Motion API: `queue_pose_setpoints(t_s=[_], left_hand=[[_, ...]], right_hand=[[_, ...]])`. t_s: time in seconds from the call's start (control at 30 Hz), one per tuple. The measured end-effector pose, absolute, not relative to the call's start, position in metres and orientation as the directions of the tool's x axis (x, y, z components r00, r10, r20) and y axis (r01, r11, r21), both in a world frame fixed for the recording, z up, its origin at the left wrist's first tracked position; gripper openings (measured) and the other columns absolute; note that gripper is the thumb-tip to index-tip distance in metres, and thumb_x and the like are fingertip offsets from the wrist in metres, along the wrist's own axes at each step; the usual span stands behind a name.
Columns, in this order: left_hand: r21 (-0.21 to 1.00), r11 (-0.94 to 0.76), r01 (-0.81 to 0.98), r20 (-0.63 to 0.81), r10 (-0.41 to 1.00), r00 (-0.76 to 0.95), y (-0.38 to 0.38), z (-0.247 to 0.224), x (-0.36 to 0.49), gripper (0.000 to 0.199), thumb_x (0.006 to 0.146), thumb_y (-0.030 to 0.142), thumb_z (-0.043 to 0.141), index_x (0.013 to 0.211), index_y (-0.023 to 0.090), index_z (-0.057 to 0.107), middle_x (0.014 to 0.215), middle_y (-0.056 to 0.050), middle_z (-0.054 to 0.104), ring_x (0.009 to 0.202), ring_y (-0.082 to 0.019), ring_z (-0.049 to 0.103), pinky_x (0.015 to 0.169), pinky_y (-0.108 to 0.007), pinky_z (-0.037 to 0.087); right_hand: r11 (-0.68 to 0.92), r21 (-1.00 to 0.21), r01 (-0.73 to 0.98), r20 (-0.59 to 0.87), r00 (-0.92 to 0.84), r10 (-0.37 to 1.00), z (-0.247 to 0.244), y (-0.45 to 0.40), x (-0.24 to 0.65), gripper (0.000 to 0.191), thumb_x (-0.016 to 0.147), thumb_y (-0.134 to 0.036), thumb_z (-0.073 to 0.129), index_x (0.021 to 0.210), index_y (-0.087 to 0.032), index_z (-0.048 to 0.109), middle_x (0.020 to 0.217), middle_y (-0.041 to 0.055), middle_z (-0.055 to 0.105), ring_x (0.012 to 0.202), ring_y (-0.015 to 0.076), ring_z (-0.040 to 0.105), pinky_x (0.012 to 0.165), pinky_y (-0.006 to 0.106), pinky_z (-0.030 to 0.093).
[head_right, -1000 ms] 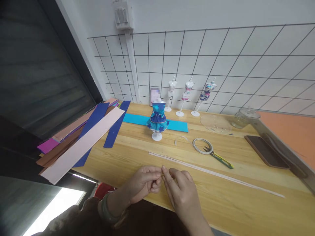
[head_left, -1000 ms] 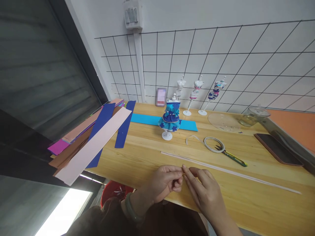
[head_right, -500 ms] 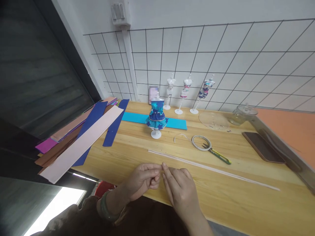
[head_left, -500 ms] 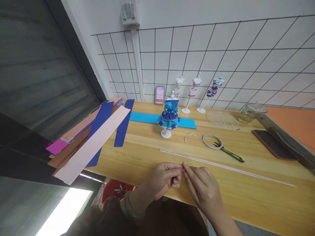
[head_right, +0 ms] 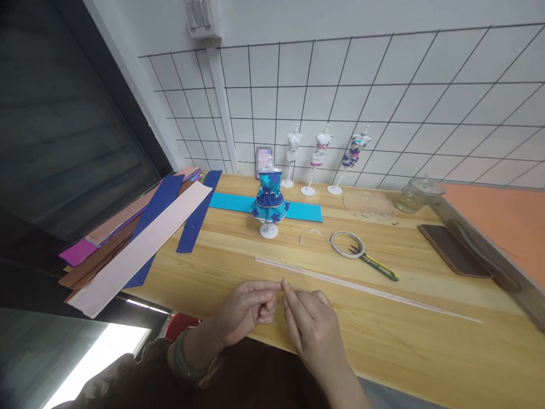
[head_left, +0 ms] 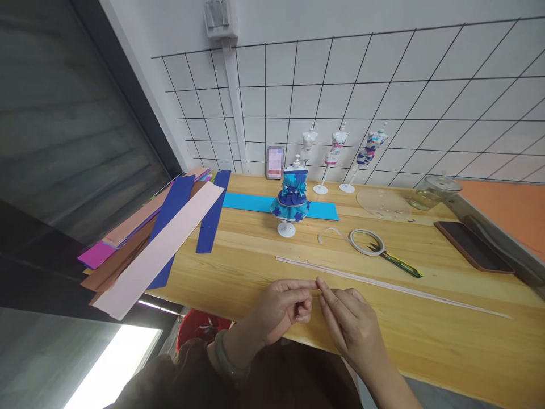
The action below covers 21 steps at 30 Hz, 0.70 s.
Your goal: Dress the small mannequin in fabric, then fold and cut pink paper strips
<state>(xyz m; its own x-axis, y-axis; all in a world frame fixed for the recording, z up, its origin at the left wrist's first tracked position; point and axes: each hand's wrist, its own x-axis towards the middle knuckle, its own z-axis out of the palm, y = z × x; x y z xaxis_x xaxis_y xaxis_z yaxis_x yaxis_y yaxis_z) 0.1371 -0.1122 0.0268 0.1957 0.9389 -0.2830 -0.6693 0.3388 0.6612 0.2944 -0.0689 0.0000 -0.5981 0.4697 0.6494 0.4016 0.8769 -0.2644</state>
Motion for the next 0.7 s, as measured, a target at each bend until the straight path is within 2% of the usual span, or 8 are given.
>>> queue_pose_setpoints(t_s=[0.17, 0.27, 0.33, 0.4, 0.47, 0.57, 0.63, 0.7], left_hand=[[0.674, 0.350, -0.650, -0.239, 0.936, 0.257, -0.1117, 0.0246, 0.1378, 0.018, 0.069, 0.025, 0.068, 0.069, 0.009, 0.061, 0.058, 0.001, 0.045, 0.049, -0.004, 0.036, 0.050, -0.025, 0.018], [0.676, 0.352, -0.647, -0.262, 0.936, 0.236, -0.1115, 0.0240, 0.1378, 0.018, 0.068, 0.025, 0.069, 0.075, 0.009, 0.064, 0.057, 0.001, 0.045, 0.048, -0.004, 0.035, 0.051, -0.025, 0.018], [0.669, 0.351, -0.655, -0.287, 0.935, 0.208, -0.1110, 0.0240, 0.1368, 0.024, 0.067, 0.025, 0.070, 0.084, 0.009, 0.066, 0.057, 0.001, 0.046, 0.048, -0.004, 0.035, 0.051, -0.025, 0.018], [0.661, 0.360, -0.659, -0.310, 0.930, 0.197, -0.1104, 0.0239, 0.1358, 0.031, 0.066, 0.025, 0.071, 0.092, 0.009, 0.067, 0.057, 0.001, 0.047, 0.048, -0.005, 0.036, 0.052, -0.026, 0.018], [0.657, 0.371, -0.656, -0.325, 0.925, 0.197, -0.1099, 0.0236, 0.1353, 0.032, 0.065, 0.025, 0.072, 0.092, 0.009, 0.067, 0.056, 0.001, 0.047, 0.048, -0.005, 0.036, 0.052, -0.026, 0.018], [0.657, 0.372, -0.655, -0.334, 0.923, 0.190, -0.1099, 0.0225, 0.1355, 0.030, 0.065, 0.024, 0.072, 0.090, 0.008, 0.068, 0.057, 0.001, 0.047, 0.049, -0.005, 0.037, 0.052, -0.025, 0.018], [0.659, 0.370, -0.654, -0.329, 0.925, 0.191, -0.1103, 0.0216, 0.1356, 0.030, 0.066, 0.024, 0.071, 0.091, 0.008, 0.068, 0.057, 0.001, 0.047, 0.050, -0.005, 0.037, 0.052, -0.025, 0.018], [0.665, 0.371, -0.649, -0.324, 0.925, 0.197, -0.1108, 0.0209, 0.1356, 0.029, 0.067, 0.025, 0.070, 0.092, 0.009, 0.068, 0.057, 0.001, 0.047, 0.049, -0.005, 0.037, 0.052, -0.025, 0.018]], right_hand=[[0.894, -0.263, 0.362, 0.631, -0.637, 0.443, 0.0000, -0.0685, 0.2944, 0.058, 0.085, -0.009, 0.045, 0.140, -0.019, 0.029, 0.077, 0.0054, 0.062, 0.062, 0.0146, 0.053, 0.057, 0.029, 0.040], [0.883, -0.280, 0.377, 0.638, -0.614, 0.465, 0.0007, -0.0675, 0.2943, 0.057, 0.085, -0.009, 0.045, 0.139, -0.019, 0.032, 0.069, 0.0028, 0.058, 0.058, 0.0141, 0.048, 0.054, 0.028, 0.038], [0.860, -0.351, 0.370, 0.636, -0.581, 0.509, 0.0020, -0.0683, 0.2945, 0.054, 0.085, -0.010, 0.045, 0.137, -0.020, 0.037, 0.065, 0.0015, 0.056, 0.055, 0.0135, 0.046, 0.053, 0.028, 0.038], [0.813, -0.494, 0.310, 0.610, -0.543, 0.578, 0.0036, -0.0707, 0.2946, 0.049, 0.086, -0.011, 0.045, 0.133, -0.022, 0.043, 0.066, 0.0015, 0.056, 0.056, 0.0130, 0.049, 0.054, 0.027, 0.041], [0.685, -0.691, 0.231, 0.520, -0.500, 0.692, 0.0045, -0.0739, 0.2947, 0.042, 0.087, -0.015, 0.045, 0.128, -0.023, 0.050, 0.066, 0.0010, 0.056, 0.057, 0.0120, 0.051, 0.053, 0.026, 0.043], [0.356, -0.925, 0.137, 0.264, -0.445, 0.856, 0.0031, -0.0771, 0.2943, 0.033, 0.089, -0.026, 0.046, 0.119, -0.020, 0.059, 0.061, -0.0013, 0.052, 0.050, 0.0098, 0.048, 0.047, 0.023, 0.042], [0.191, -0.978, 0.086, 0.139, -0.418, 0.898, 0.0008, -0.0771, 0.2939, 0.033, 0.087, -0.032, 0.049, 0.114, -0.018, 0.062, 0.058, -0.0022, 0.049, 0.047, 0.0091, 0.046, 0.045, 0.022, 0.041], [0.124, -0.990, 0.066, 0.090, -0.383, 0.919, -0.0012, -0.0757, 0.2936, 0.034, 0.085, -0.035, 0.051, 0.111, -0.016, 0.063, 0.056, -0.0027, 0.049, 0.045, 0.0087, 0.045, 0.043, 0.022, 0.041]])
